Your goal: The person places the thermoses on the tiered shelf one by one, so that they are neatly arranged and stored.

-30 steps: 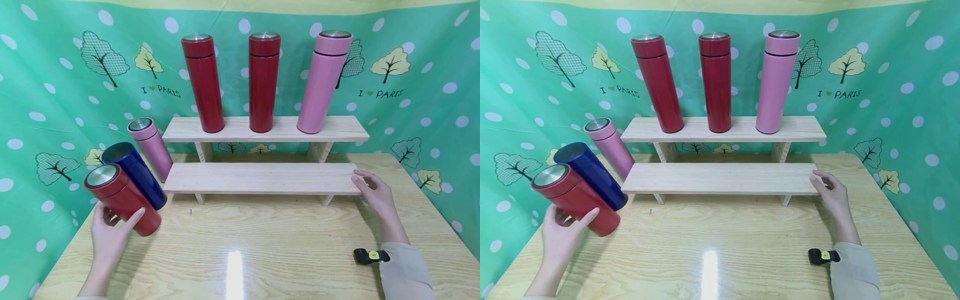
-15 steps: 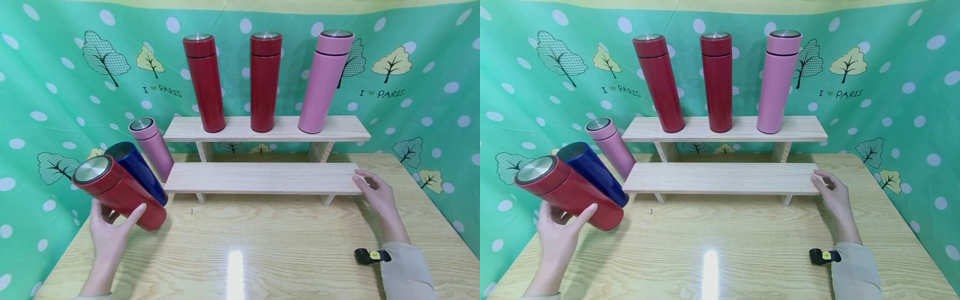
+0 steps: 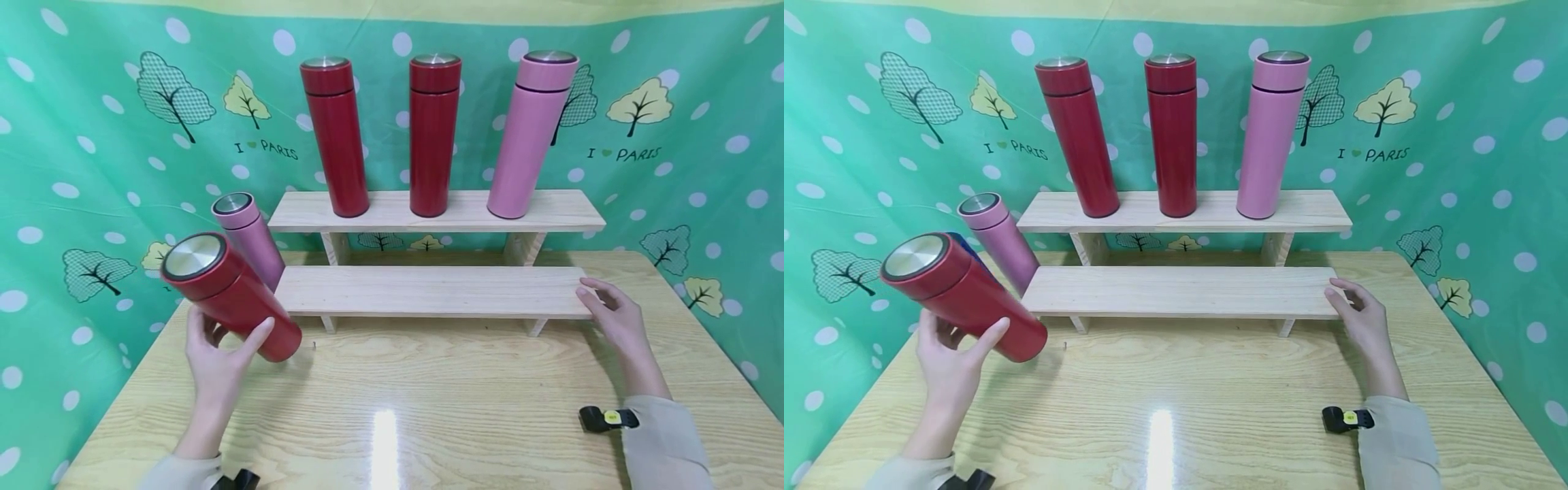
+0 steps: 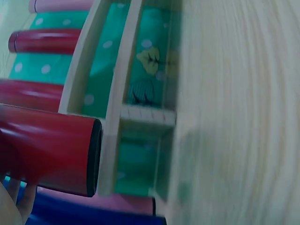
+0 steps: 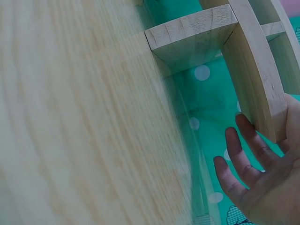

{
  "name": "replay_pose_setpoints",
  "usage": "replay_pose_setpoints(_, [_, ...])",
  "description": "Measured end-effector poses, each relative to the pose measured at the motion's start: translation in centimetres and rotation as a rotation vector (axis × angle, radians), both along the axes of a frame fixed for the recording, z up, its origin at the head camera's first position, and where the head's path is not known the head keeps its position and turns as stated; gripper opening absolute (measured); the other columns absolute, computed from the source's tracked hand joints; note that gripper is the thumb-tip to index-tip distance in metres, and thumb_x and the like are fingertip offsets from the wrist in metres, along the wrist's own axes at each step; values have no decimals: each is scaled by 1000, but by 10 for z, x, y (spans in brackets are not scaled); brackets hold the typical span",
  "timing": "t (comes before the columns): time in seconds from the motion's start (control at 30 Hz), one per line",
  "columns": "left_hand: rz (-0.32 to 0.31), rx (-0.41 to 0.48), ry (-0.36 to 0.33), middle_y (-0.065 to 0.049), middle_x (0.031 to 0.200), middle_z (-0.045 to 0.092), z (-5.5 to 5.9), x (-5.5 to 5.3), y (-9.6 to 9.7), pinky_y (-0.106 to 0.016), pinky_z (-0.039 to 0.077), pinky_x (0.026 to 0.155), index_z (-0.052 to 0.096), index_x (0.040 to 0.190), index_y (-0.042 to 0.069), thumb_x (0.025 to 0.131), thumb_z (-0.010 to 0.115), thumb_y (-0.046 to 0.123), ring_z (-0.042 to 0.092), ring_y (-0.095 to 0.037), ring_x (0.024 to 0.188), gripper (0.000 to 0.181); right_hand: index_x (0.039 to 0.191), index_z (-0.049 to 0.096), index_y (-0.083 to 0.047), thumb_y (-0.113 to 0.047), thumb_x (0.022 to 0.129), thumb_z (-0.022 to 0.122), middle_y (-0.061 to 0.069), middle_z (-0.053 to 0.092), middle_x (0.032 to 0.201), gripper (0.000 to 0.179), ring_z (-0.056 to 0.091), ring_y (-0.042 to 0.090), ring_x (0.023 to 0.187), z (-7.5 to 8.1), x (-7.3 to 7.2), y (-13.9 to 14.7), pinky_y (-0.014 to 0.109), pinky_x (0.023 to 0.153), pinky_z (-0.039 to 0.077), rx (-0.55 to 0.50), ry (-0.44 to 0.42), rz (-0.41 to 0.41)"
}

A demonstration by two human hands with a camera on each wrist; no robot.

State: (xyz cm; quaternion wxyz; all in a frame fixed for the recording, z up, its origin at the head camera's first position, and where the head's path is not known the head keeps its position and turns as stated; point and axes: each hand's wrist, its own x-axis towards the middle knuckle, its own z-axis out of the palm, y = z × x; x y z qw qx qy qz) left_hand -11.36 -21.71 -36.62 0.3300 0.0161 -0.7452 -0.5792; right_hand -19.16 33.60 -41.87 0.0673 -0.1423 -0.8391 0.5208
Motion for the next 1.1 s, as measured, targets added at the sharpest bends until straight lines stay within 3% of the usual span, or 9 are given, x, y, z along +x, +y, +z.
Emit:
replay_pose_setpoints(0.07, [-30, -10, 19, 2, 130, 55, 1, -2, 7, -20, 45, 89, 45, 142, 13, 79, 75, -6, 50, -17, 118, 72, 146, 51, -22, -53, 95, 57, 21, 26, 159, 60, 27, 41, 143, 0, 0, 0, 43, 107, 42, 1, -2, -2])
replay_pose_setpoints(0.17, [-66, -26, 44, 3, 132, 55, 3, -6, 17, -19, 46, 90, 45, 143, 12, 80, 75, -7, 51, -17, 119, 72, 145, 53, -22, -52, 95, 58, 22, 26, 159, 59, 27, 41, 143, 1, 0, 0, 30, 102, 46, 5, 1, 0])
replay_pose_setpoints(0.4, [-148, -13, 64, 2, 130, 57, 8, -16, 37, -23, 48, 86, 45, 140, 12, 78, 76, -3, 52, -19, 118, 71, 145, 53, -21, -51, 96, 59, 21, 24, 159, 58, 23, 41, 145, 1, -2, -1, 39, 106, 43, -1, 1, 8])
replay_pose_setpoints(0.47, [-166, -5, 63, 2, 128, 57, 10, -19, 43, -24, 48, 84, 46, 140, 12, 78, 77, -2, 53, -19, 116, 71, 145, 53, -21, -52, 95, 59, 21, 25, 159, 58, 24, 41, 144, 1, -2, 0, 31, 103, 45, 3, 4, 5])
replay_pose_setpoints(0.6, [-199, 8, 64, 2, 125, 59, 15, -27, 55, -25, 50, 83, 48, 137, 11, 77, 81, 2, 55, -20, 112, 69, 144, 54, -21, -52, 95, 58, 24, 28, 157, 58, 29, 43, 141, 1, -1, 1, 11, 82, 47, 4, 16, 3])
replay_pose_setpoints(0.67, [-209, 4, 59, 2, 123, 59, 17, -31, 60, -26, 51, 83, 49, 136, 10, 76, 83, 4, 55, -20, 111, 69, 144, 53, -20, -52, 95, 58, 24, 28, 157, 59, 31, 43, 140, 2, -1, 1, 10, 80, 47, 6, 17, 0])
replay_pose_setpoints(0.83, [-238, -4, 47, 1, 119, 60, 21, -41, 74, -28, 51, 82, 51, 132, 11, 75, 86, 9, 56, -20, 108, 67, 145, 53, -21, -52, 95, 58, 22, 26, 158, 59, 26, 41, 143, 3, -2, 0, 32, 102, 46, 7, 9, -5])
replay_pose_setpoints(0.9, [-257, -4, 47, 0, 119, 60, 22, -44, 80, -29, 51, 84, 51, 131, 13, 75, 86, 10, 56, -20, 108, 66, 144, 54, -21, -52, 95, 59, 22, 25, 159, 58, 25, 41, 144, 2, -1, 0, 32, 103, 45, 2, 9, -5])
replay_pose_setpoints(1.1, [-317, -24, 44, -1, 121, 58, 24, -52, 98, -36, 48, 91, 50, 133, 14, 76, 87, 14, 54, -18, 111, 68, 143, 55, -20, -51, 95, 59, 23, 26, 158, 57, 26, 42, 143, 1, -1, 0, 7, 77, 44, -10, 25, -4])
